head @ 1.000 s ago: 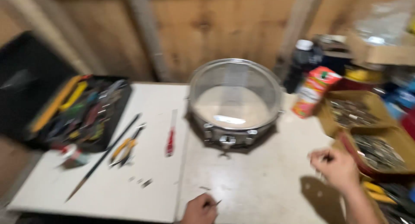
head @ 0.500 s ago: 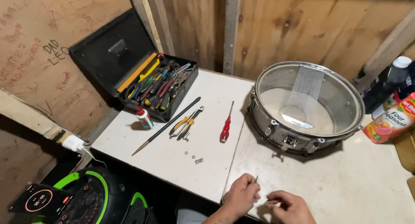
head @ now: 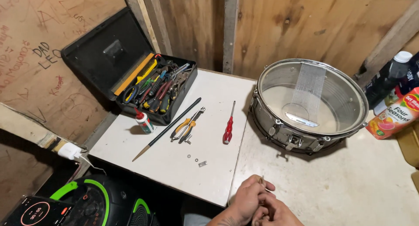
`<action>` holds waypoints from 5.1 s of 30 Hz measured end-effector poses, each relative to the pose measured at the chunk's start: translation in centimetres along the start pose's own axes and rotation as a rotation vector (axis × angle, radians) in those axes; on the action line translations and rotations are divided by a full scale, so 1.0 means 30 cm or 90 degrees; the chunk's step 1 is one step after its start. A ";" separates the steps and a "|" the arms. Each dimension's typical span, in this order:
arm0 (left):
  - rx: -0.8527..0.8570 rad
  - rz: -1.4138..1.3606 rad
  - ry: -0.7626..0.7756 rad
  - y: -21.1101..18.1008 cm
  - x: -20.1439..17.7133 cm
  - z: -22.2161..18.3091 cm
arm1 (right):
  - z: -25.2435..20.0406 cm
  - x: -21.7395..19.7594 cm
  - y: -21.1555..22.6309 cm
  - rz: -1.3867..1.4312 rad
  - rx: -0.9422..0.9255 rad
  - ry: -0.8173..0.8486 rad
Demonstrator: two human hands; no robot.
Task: Reassembling a snare drum by installing small screws and washers into the hardware by hand
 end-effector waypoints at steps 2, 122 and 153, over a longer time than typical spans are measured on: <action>0.006 -0.004 0.007 0.031 -0.004 0.034 | -0.008 0.002 0.000 0.046 0.008 -0.020; 0.252 0.490 -0.032 -0.162 0.011 -0.046 | -0.088 -0.206 0.387 0.080 -0.314 -0.251; 0.808 0.394 0.039 -0.234 0.104 -0.201 | -0.090 -0.180 0.326 0.169 -0.252 -0.240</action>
Point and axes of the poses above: each hand's wrist, its own z-axis towards the middle knuckle, its own x-axis out of the palm, y = z × x, the point moved 10 cm from there along z, towards the middle knuckle, and after that the axes turned 13 degrees about -y, right-handed, at the moved point
